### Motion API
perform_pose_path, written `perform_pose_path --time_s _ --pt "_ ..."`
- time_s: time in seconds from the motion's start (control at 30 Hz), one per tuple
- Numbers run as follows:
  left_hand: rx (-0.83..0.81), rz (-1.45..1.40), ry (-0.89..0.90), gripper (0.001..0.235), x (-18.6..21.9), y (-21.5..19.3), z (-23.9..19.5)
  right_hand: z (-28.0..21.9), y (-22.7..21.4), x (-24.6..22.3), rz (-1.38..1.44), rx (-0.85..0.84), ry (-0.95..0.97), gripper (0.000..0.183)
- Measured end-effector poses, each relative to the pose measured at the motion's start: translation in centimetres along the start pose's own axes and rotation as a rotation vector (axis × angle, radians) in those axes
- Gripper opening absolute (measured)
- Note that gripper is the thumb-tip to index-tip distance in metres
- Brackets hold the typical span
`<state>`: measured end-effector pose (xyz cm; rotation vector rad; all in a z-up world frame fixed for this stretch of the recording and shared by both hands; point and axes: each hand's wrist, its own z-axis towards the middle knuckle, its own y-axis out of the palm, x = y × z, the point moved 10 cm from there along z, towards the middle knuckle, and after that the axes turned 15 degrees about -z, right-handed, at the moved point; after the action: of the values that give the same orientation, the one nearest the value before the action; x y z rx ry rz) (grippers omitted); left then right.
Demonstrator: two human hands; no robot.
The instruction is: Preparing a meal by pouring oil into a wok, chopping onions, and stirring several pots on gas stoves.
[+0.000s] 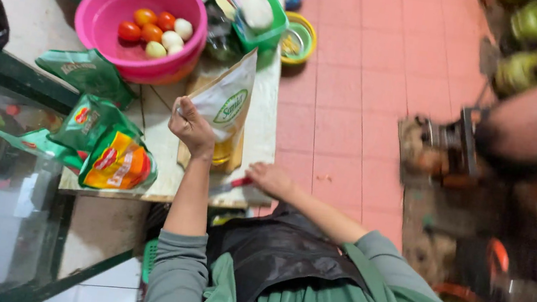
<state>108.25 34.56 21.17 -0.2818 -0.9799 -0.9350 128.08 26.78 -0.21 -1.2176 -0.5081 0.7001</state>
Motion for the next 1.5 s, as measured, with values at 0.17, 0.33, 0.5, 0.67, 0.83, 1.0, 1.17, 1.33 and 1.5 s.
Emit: perform_pose_path --time_s 0.17,0.33,0.5,0.67,0.83,1.0,1.17,1.33,1.5 --pt "0.073 0.094 0.134 0.045 -7.7 2.4 2.6 1.7 3.7 -0.5 -0.002 -0.105 -0.371 0.029" --pt "0.086 0.211 -0.098 0.038 -10.0 -1.0 2.7 0.8 3.5 2.2 0.194 -0.312 -0.442 0.03" --pt "-0.136 0.237 -0.137 0.022 -2.3 -1.2 4.5 0.0 -2.9 12.0 0.59 -0.384 -0.165 0.015" --pt "-0.132 0.414 -0.064 0.016 1.8 -1.8 4.2 2.0 -9.6 20.4 0.568 -0.206 0.262 0.03" --pt "-0.1 0.538 -0.011 0.015 2.6 -1.6 3.7 11.9 -22.7 15.2 0.43 0.12 -0.043 0.051" --pt "-0.09 0.544 0.011 0.016 2.5 -1.2 3.5 16.0 -24.5 10.1 0.078 -0.001 -0.15 0.061" --pt "-0.083 0.573 0.11 0.011 4.0 -0.6 3.4 16.7 -24.5 8.0 0.039 0.012 -0.206 0.078" --pt "-0.108 0.564 0.133 0.013 3.4 -0.1 3.2 19.0 -22.4 6.3 0.039 -0.068 -0.183 0.079" --pt "-0.085 0.508 0.031 0.013 2.3 -1.3 4.1 21.6 -19.7 5.8 0.186 -0.123 -0.169 0.076"
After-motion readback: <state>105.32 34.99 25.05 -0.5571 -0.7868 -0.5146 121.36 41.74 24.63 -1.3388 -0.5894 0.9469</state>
